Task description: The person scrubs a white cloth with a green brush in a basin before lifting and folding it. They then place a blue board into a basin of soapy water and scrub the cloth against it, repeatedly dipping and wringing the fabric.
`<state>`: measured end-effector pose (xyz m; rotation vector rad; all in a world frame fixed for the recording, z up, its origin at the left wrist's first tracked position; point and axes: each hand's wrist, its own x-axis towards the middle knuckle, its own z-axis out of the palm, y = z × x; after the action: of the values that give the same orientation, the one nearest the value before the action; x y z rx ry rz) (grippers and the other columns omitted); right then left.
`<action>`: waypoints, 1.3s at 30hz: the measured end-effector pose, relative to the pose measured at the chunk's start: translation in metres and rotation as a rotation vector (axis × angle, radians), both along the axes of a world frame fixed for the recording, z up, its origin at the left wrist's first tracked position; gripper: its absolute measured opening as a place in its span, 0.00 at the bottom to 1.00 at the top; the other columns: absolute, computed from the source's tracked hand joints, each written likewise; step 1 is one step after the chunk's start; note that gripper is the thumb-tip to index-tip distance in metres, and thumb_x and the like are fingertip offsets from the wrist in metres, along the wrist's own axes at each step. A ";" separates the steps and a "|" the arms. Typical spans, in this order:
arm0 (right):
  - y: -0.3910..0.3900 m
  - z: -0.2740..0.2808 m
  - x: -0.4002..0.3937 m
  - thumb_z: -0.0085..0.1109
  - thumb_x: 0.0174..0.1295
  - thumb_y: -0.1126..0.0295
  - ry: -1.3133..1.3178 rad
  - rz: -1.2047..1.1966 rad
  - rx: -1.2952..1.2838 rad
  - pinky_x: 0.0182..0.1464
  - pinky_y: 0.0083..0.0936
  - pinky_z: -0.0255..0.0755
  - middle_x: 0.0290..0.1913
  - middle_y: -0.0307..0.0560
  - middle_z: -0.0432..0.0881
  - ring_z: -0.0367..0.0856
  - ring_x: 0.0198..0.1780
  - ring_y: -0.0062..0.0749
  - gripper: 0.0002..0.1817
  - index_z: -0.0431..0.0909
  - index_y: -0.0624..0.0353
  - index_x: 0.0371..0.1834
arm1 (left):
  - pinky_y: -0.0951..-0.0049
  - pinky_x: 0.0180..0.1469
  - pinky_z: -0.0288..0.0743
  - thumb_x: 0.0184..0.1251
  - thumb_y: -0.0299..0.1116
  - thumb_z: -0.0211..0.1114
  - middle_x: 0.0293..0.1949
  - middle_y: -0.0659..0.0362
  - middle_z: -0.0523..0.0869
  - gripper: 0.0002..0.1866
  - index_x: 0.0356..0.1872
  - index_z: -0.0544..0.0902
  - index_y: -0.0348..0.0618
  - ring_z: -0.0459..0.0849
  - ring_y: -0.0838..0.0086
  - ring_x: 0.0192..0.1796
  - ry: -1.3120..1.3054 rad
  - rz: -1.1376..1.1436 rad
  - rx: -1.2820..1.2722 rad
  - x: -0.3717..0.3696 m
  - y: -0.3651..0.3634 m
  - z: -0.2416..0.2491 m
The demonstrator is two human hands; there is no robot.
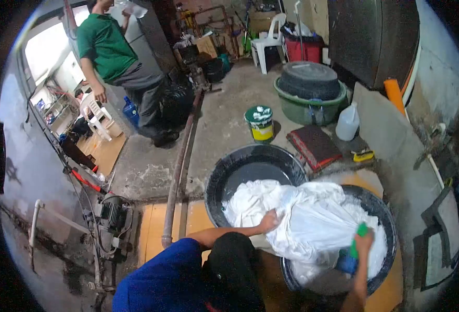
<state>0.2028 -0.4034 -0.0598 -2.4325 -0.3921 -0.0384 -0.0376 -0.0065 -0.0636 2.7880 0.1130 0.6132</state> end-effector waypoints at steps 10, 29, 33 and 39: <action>-0.089 0.068 -0.032 0.60 0.47 0.63 -0.052 -0.217 -0.086 0.47 0.38 0.68 0.42 0.57 0.77 0.75 0.46 0.48 0.24 0.71 0.63 0.47 | 0.71 0.22 0.63 0.46 0.25 0.54 0.16 0.63 0.63 0.35 0.63 0.61 0.41 0.65 0.74 0.21 -0.199 -0.037 0.494 -0.001 0.005 -0.015; 0.224 0.125 -0.177 0.50 0.52 0.73 -0.051 0.365 0.012 0.40 0.36 0.71 0.37 0.50 0.77 0.77 0.36 0.43 0.16 0.73 0.49 0.46 | 0.76 0.39 0.71 0.65 0.41 0.53 0.35 0.50 0.79 0.21 0.46 0.70 0.28 0.77 0.72 0.36 0.034 0.242 -1.118 -0.011 0.020 -0.018; 0.148 0.060 -0.115 0.52 0.55 0.64 -0.111 -0.106 0.117 0.48 0.35 0.69 0.45 0.48 0.77 0.76 0.46 0.40 0.21 0.70 0.43 0.54 | 0.72 0.42 0.71 0.64 0.50 0.53 0.38 0.44 0.79 0.31 0.42 0.71 0.21 0.77 0.68 0.39 0.173 0.400 -1.011 -0.007 0.000 0.034; 0.101 0.042 -0.061 0.48 0.55 0.68 -0.124 -0.212 -0.072 0.28 0.33 0.70 0.35 0.44 0.77 0.76 0.30 0.35 0.09 0.76 0.52 0.38 | 0.71 0.43 0.71 0.61 0.54 0.55 0.37 0.42 0.79 0.34 0.38 0.71 0.18 0.77 0.65 0.39 0.133 0.366 -0.886 0.003 -0.019 0.064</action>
<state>0.1416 -0.3029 -0.0178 -2.5415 -0.1915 -0.2723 -0.0350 -0.0252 0.0000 1.9409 0.7365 0.3265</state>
